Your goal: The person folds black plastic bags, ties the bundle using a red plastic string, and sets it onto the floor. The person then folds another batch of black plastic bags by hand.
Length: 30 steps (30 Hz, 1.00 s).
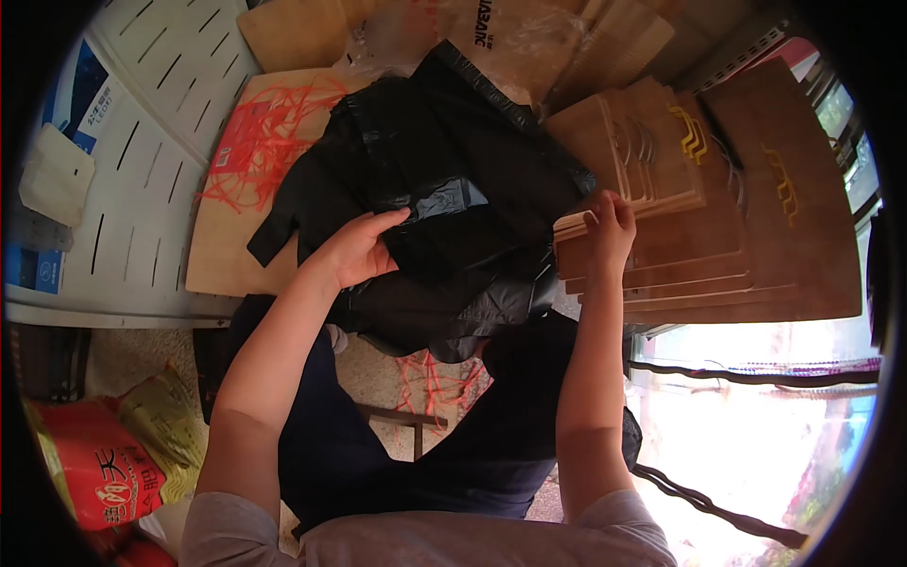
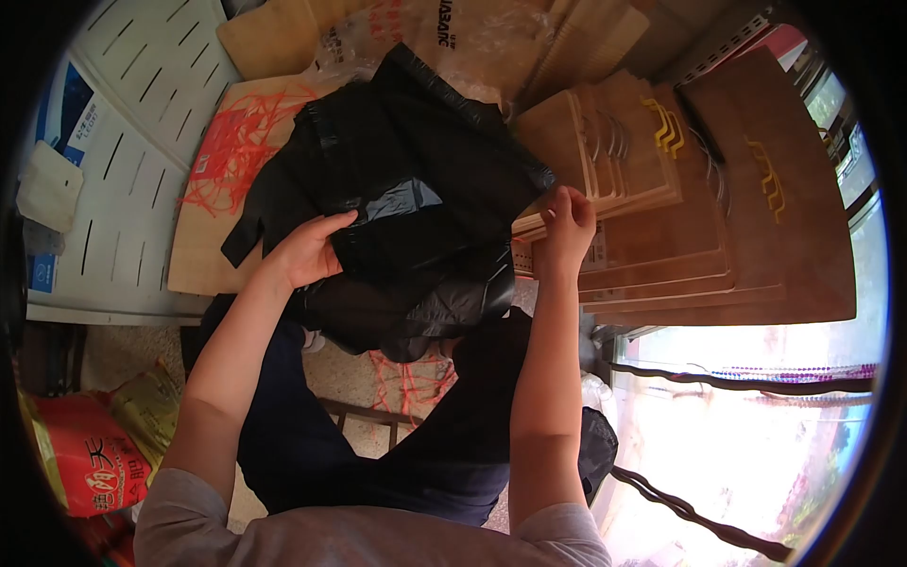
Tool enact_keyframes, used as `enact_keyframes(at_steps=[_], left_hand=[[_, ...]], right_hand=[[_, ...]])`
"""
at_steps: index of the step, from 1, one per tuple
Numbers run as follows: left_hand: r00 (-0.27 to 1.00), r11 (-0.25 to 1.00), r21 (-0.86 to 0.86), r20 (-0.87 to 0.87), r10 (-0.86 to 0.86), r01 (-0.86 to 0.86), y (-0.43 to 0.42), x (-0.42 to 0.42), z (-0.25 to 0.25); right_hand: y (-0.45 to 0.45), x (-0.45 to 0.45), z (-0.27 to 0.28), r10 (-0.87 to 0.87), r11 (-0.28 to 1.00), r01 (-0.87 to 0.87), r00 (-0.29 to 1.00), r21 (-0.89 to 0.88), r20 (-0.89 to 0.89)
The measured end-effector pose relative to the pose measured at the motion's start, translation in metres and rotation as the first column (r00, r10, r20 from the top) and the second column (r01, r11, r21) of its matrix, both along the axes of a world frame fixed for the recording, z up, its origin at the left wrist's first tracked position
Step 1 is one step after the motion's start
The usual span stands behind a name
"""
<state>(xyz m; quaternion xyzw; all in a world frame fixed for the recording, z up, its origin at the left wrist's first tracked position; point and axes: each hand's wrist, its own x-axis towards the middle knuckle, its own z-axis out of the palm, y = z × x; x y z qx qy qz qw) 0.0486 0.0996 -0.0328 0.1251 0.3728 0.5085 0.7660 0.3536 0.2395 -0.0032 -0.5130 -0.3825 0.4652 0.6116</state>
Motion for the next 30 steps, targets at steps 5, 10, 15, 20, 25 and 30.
enact_keyframes(at_steps=[5, 10, 15, 20, 25, 30], left_hand=[[1.000, 0.999, -0.032, -0.025, 0.001, -0.002, 0.000, 0.001, 0.005], [1.000, 1.000, 0.000, 0.004, -0.022, 0.022, -0.001, 0.001, 0.004], [0.999, 0.999, -0.017, -0.011, -0.037, 0.037, 0.001, 0.002, 0.007], [0.991, 0.997, 0.025, 0.112, -0.077, 0.074, 0.001, 0.002, 0.011], [0.987, 0.999, 0.020, 0.150, -0.051, 0.048, 0.004, -0.001, 0.005], [0.989, 0.999, 0.011, 0.145, -0.037, 0.035, 0.003, -0.003, -0.006]], right_hand=[[-0.056, -0.027, 0.019, 0.536, 0.741, -0.664, 0.674, 0.099, 0.509], [-0.095, -0.076, 0.015, 0.389, 0.390, -0.901, 0.346, 0.188, 0.854], [-0.092, -0.083, 0.011, 0.294, 0.438, -0.852, 0.436, 0.286, 0.851], [-0.090, -0.079, 0.014, 0.537, 0.576, -0.812, 0.468, 0.101, 0.702], [-0.058, -0.057, 0.009, 0.671, 0.736, -0.677, 0.722, -0.027, 0.171], [-0.009, -0.008, 0.006, 0.034, 0.999, -0.028, 0.990, 0.046, -0.136]])
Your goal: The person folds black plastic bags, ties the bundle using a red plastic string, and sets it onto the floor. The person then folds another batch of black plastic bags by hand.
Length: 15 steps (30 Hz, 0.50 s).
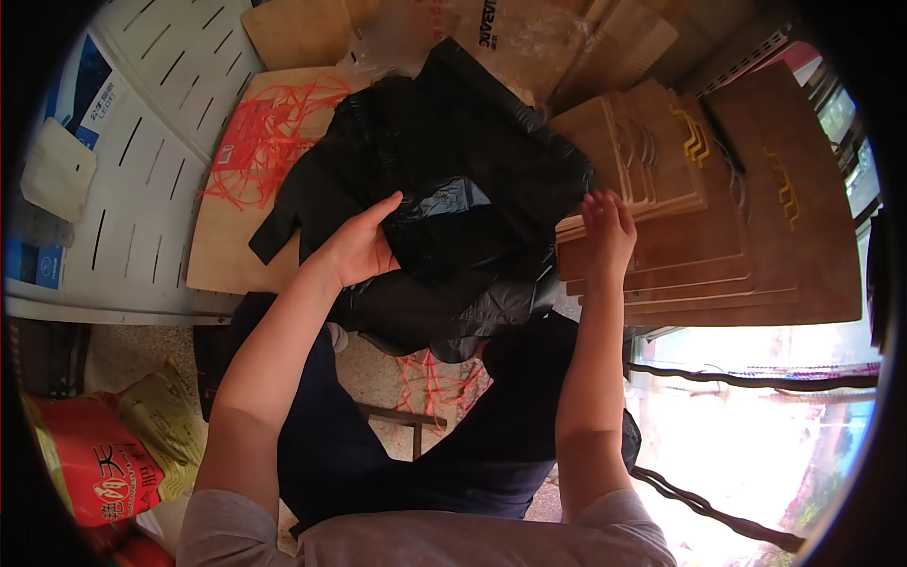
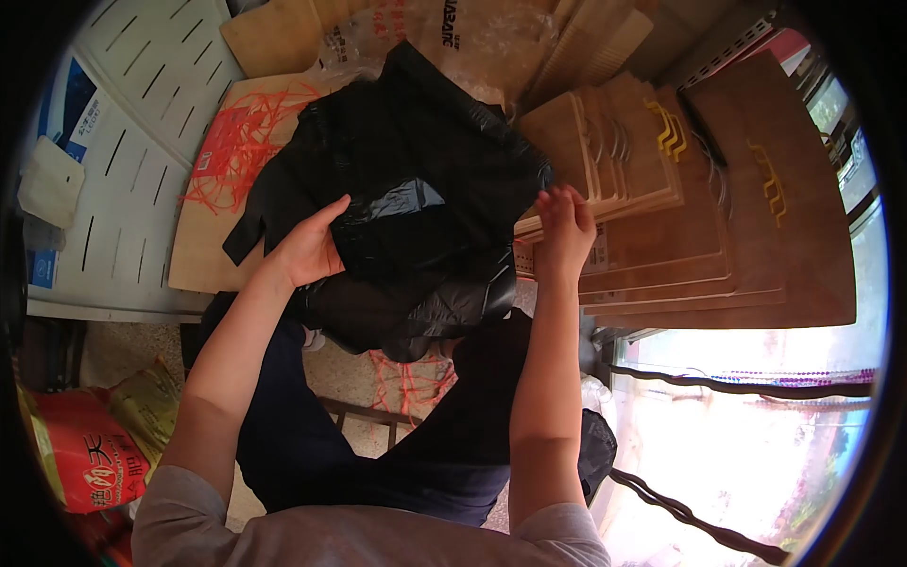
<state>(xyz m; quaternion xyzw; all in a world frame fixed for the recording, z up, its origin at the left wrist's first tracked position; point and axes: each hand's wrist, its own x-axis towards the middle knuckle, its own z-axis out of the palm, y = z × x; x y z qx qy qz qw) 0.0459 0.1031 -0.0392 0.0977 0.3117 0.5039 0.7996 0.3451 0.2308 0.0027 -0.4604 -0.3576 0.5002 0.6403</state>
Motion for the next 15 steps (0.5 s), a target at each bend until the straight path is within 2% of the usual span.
enact_keyframes(at_steps=[1, 2, 3, 4, 5, 6, 7, 9, 12, 14, 15], left_hand=[[1.000, 1.000, -0.003, 0.009, -0.004, 0.004, -0.001, 0.000, 0.000], [1.000, 1.000, -0.005, 0.017, -0.008, 0.008, 0.000, 0.000, 0.001], [1.000, 1.000, -0.002, 0.016, -0.005, 0.005, 0.002, 0.001, 0.002], [1.000, 1.000, -0.023, -0.005, 0.005, -0.005, 0.002, 0.002, 0.003], [1.000, 0.999, -0.048, -0.027, 0.014, -0.016, 0.001, 0.002, 0.003], [0.999, 0.998, -0.055, -0.029, 0.015, -0.017, 0.000, 0.001, 0.002], [1.000, 1.000, -0.028, -0.020, -0.001, 0.001, 0.000, 0.001, 0.001], [1.000, 1.000, 0.000, -0.008, -0.020, 0.020, 0.000, 0.001, 0.000], [1.000, 1.000, -0.017, -0.010, -0.002, 0.001, 0.001, 0.002, 0.004], [1.000, 0.999, -0.032, 0.007, -0.015, 0.016, 0.002, 0.001, 0.003], [1.000, 0.999, -0.033, 0.007, -0.015, 0.015, 0.002, 0.001, 0.004]], right_hand=[[-0.001, 0.002, 0.001, -0.143, 0.984, 0.124, 0.978, 0.130, 0.149], [-0.005, 0.003, 0.001, -0.144, 0.983, 0.124, 0.978, 0.135, 0.149], [-0.020, -0.005, 0.010, 0.006, 0.978, -0.083, 0.929, 0.192, 0.369], [-0.035, -0.013, 0.015, 0.132, 0.936, -0.293, 0.807, 0.196, 0.576], [-0.048, -0.021, 0.016, 0.400, 0.805, -0.584, 0.663, 0.104, 0.634], [-0.065, -0.037, 0.025, 0.458, 0.626, -0.771, 0.484, 0.116, 0.746], [-0.076, -0.049, 0.018, 0.370, 0.526, -0.833, 0.408, 0.173, 0.835], [-0.089, -0.066, 0.014, 0.322, 0.436, -0.878, 0.357, 0.197, 0.877], [-0.086, -0.071, 0.005, 0.229, 0.439, -0.870, 0.349, 0.223, 0.909], [-0.086, -0.073, 0.005, 0.176, 0.523, -0.803, 0.428, 0.284, 0.886], [-0.086, -0.073, 0.008, 0.177, 0.523, -0.804, 0.428, 0.284, 0.886]])
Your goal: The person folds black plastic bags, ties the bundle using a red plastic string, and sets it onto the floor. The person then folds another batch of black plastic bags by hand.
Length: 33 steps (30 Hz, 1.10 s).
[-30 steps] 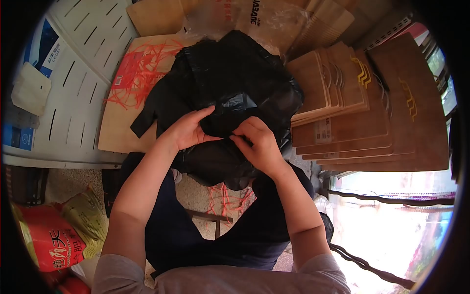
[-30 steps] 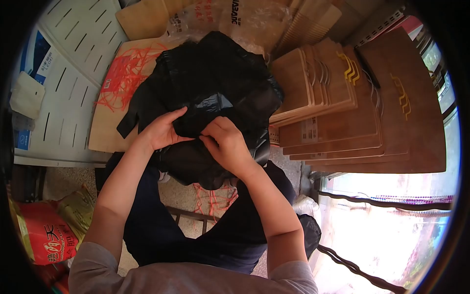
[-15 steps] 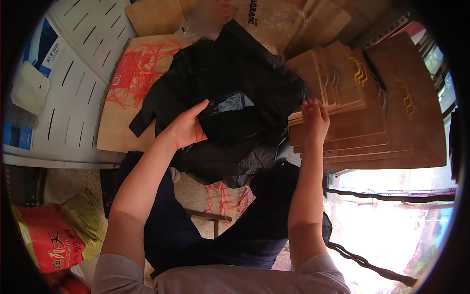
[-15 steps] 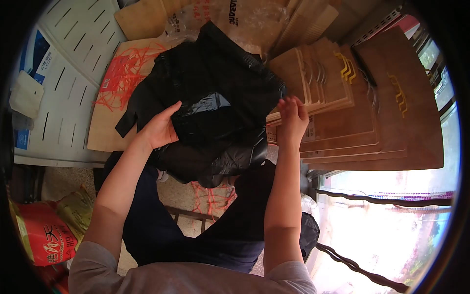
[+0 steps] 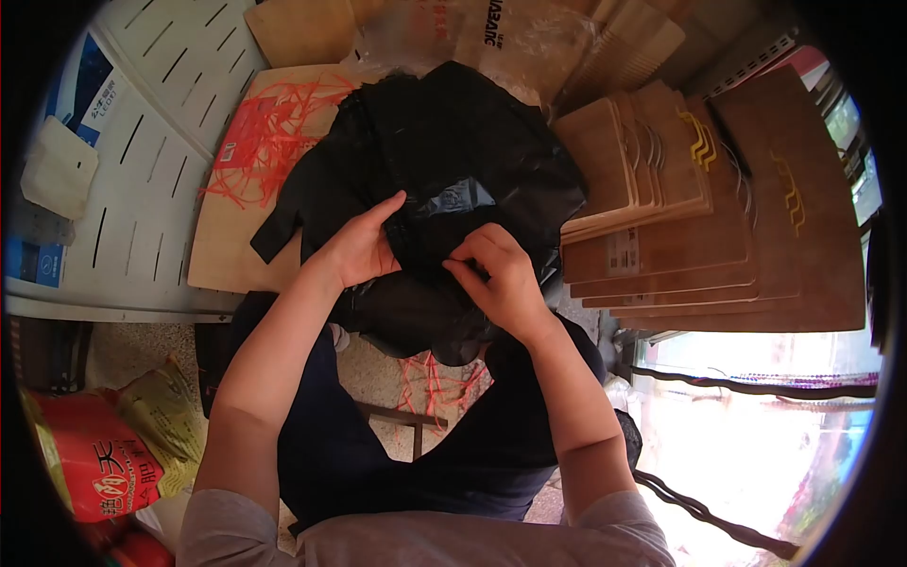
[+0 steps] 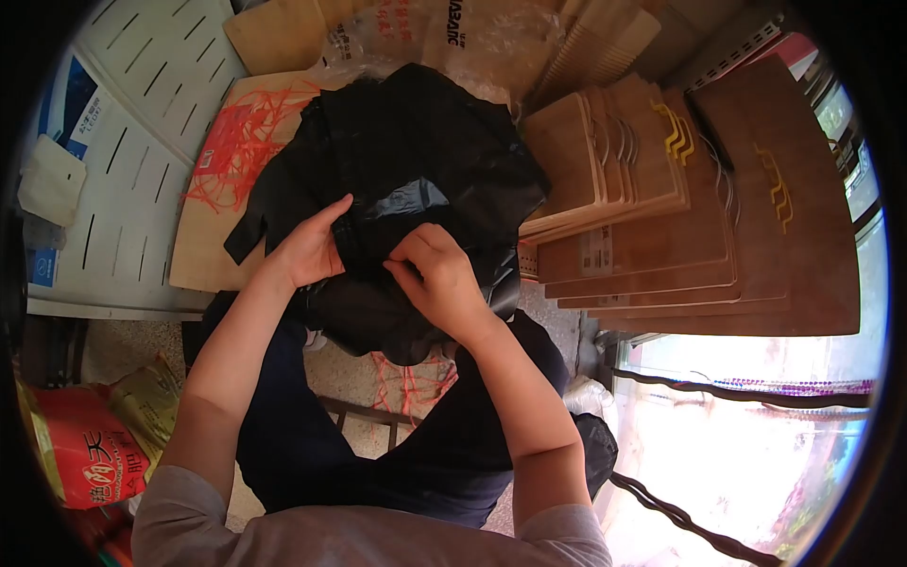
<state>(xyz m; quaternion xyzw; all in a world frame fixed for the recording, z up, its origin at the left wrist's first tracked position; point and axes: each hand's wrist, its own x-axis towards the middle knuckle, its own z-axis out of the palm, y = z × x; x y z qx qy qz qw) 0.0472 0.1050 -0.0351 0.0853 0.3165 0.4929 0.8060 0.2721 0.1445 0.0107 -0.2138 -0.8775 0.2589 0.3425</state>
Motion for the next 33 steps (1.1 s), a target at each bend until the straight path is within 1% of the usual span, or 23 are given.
enact_keyframes(at_steps=[2, 3, 5, 6, 7, 8, 10, 12, 13, 14, 15, 17, 18, 19, 20, 21, 25, 27, 28, 29, 30, 32, 33], left_hand=[[1.000, 1.000, 0.013, -0.016, 0.010, -0.009, -0.001, 0.001, 0.003], [1.000, 1.000, 0.011, -0.016, 0.006, -0.006, -0.001, 0.002, 0.003], [1.000, 1.000, 0.030, -0.021, 0.007, -0.006, -0.001, 0.001, 0.004], [1.000, 1.000, 0.031, -0.022, 0.006, -0.006, -0.001, 0.001, 0.004], [1.000, 1.000, 0.020, -0.020, 0.011, -0.011, -0.002, 0.002, 0.004], [1.000, 1.000, 0.009, -0.019, 0.016, -0.016, -0.002, 0.002, 0.005], [1.000, 1.000, 0.023, -0.019, 0.017, -0.017, -0.002, 0.001, 0.002], [1.000, 0.999, 0.035, -0.019, 0.018, -0.018, -0.002, -0.001, -0.005], [1.000, 1.000, 0.027, -0.003, 0.015, -0.014, -0.002, -0.003, -0.008], [1.000, 1.000, 0.020, 0.013, 0.010, -0.010, -0.001, -0.004, -0.010], [1.000, 1.000, 0.024, 0.012, 0.009, -0.010, 0.000, -0.002, -0.007], [0.999, 1.000, -0.007, -0.033, 0.029, -0.029, -0.001, 0.001, 0.000], [0.999, 0.999, -0.012, -0.038, 0.031, -0.032, -0.001, 0.000, -0.002], [0.998, 1.000, 0.002, -0.052, 0.024, -0.024, 0.000, -0.002, -0.005], [0.998, 1.000, 0.016, -0.067, 0.013, -0.012, -0.001, -0.002, -0.007], [0.998, 1.000, 0.008, -0.067, 0.006, -0.006, -0.003, 0.000, -0.005], [0.999, 0.999, 0.030, -0.031, 0.024, -0.023, -0.002, 0.003, 0.003], [1.000, 1.000, 0.022, -0.019, 0.022, -0.022, -0.001, 0.002, 0.003], [1.000, 1.000, 0.021, -0.006, 0.008, -0.008, -0.001, 0.001, 0.003], [1.000, 1.000, 0.019, 0.007, -0.008, 0.008, -0.001, 0.001, 0.004], [1.000, 1.000, 0.018, 0.010, -0.013, 0.013, -0.001, 0.002, 0.005], [1.000, 0.999, 0.040, -0.005, -0.017, 0.017, -0.001, 0.002, 0.009], [1.000, 0.999, 0.042, -0.004, -0.018, 0.018, -0.001, 0.003, 0.010]], right_hand=[[-0.004, 0.000, 0.007, -0.053, 0.974, 0.060, 0.998, -0.219, 0.034], [-0.003, 0.001, 0.006, -0.057, 0.973, 0.063, 0.998, -0.220, 0.034], [0.003, 0.006, 0.002, -0.058, 0.940, 0.056, 0.998, -0.335, 0.002], [0.008, 0.009, 0.000, -0.059, 0.940, 0.056, 0.998, -0.335, 0.002], [0.015, 0.015, -0.002, -0.151, 0.814, 0.063, 0.983, -0.578, -0.106], [0.024, 0.021, -0.003, -0.265, 0.630, 0.027, 0.947, -0.776, -0.182], [0.052, 0.044, -0.003, -0.483, 0.572, -0.005, 0.806, -0.820, -0.342], [0.080, 0.069, -0.006, -0.718, 0.516, -0.061, 0.513, -0.854, -0.471], [0.081, 0.072, -0.005, -0.716, 0.518, -0.060, 0.514, -0.853, -0.471], [0.081, 0.077, -0.003, -0.780, 0.569, 0.200, 0.438, -0.798, -0.446], [0.077, 0.077, 0.005, -0.827, 0.560, 0.449, 0.346, -0.696, -0.442], [0.057, 0.071, 0.011, -0.574, 0.753, 0.356, 0.766, -0.553, -0.290], [0.041, 0.061, 0.014, -0.335, 0.788, 0.144, 0.916, -0.598, -0.220], [0.029, 0.047, 0.016, -0.140, 0.918, 0.095, 0.986, -0.386, -0.092], [0.016, 0.033, 0.021, -0.065, 0.986, 0.068, 0.998, -0.150, 0.022], [0.011, 0.023, 0.014, -0.026, 0.998, 0.029, 0.998, -0.055, 0.055], [0.016, 0.008, -0.010, -0.024, 0.997, 0.020, 0.998, 0.070, 0.062], [0.017, 0.005, -0.013, -0.090, 0.996, 0.090, 0.995, -0.019, -0.030], [0.017, 0.003, -0.012, -0.091, 0.996, 0.090, 0.995, -0.018, -0.030], [0.017, 0.002, -0.010, -0.198, 0.962, 0.181, 0.978, -0.204, -0.064], [0.018, 0.002, -0.008, -0.309, 0.886, 0.258, 0.948, -0.384, -0.077], [0.035, 0.008, -0.009, -0.412, 0.645, 0.087, 0.877, -0.759, -0.249], [0.046, 0.016, -0.012, -0.478, 0.573, 0.019, 0.819, -0.819, -0.316]])
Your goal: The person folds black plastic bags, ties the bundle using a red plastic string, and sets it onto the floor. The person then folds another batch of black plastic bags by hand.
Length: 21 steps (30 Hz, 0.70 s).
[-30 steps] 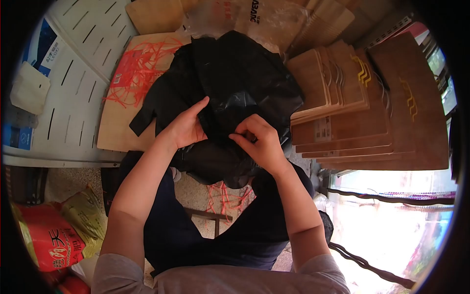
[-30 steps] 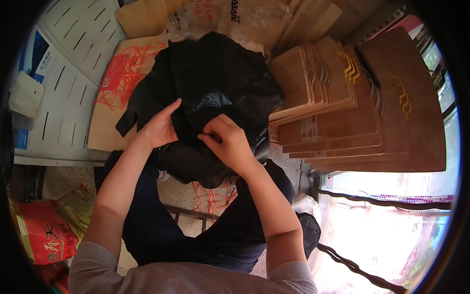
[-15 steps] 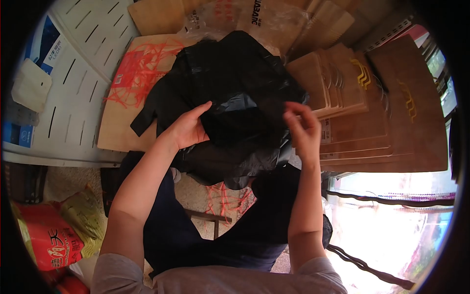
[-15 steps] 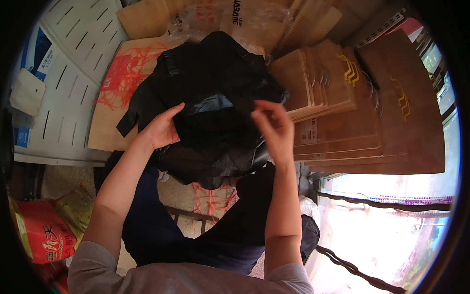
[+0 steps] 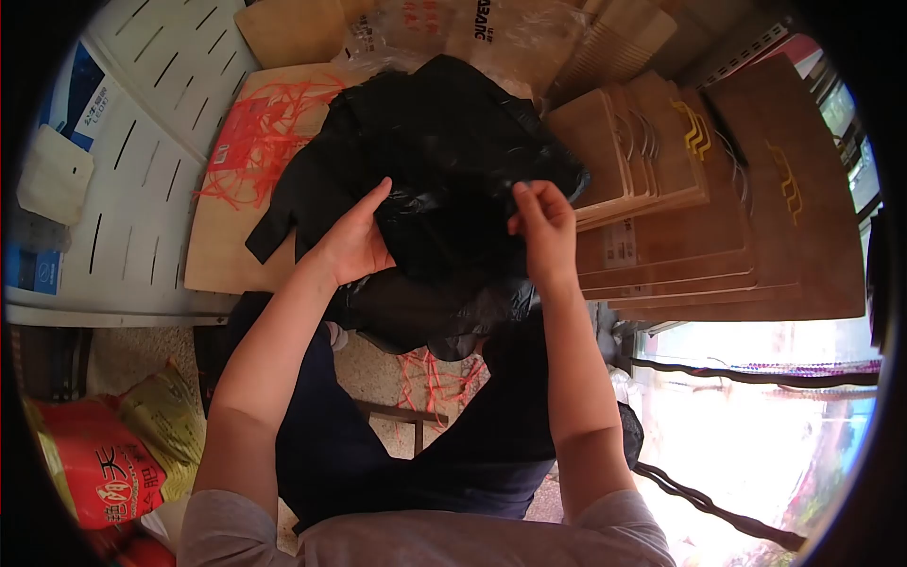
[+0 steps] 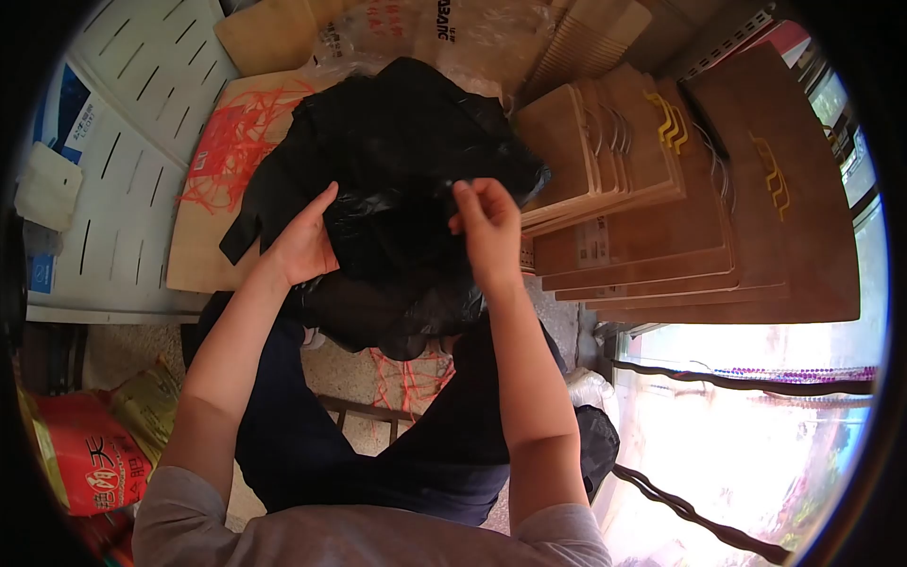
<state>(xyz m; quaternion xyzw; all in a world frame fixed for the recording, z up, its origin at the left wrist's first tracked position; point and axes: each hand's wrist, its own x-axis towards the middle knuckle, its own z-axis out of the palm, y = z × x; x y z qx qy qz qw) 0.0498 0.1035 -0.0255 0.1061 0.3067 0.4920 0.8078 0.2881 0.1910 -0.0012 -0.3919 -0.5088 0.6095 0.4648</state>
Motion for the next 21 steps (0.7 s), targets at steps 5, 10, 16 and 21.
enact_keyframes(at_steps=[5, 10, 16, 21], left_hand=[[1.000, 1.000, -0.018, -0.001, 0.008, -0.008, 0.001, -0.004, -0.012], [0.998, 0.998, -0.042, -0.010, 0.055, -0.055, 0.002, 0.002, -0.008], [1.000, 1.000, -0.011, -0.023, 0.015, -0.016, 0.001, -0.003, -0.014], [0.998, 1.000, -0.016, -0.061, 0.020, -0.021, -0.001, 0.000, 0.000]], right_hand=[[0.052, 0.065, -0.015, -0.586, 0.806, 0.565, 0.804, 0.175, 0.103], [-0.013, 0.031, 0.029, 0.025, 0.866, -0.224, 0.912, 0.447, 0.409], [-0.050, -0.017, 0.010, -0.049, 0.409, -0.577, 0.760, 0.707, 0.648], [-0.049, -0.022, 0.008, -0.030, 0.562, -0.470, 0.811, 0.681, 0.585]])
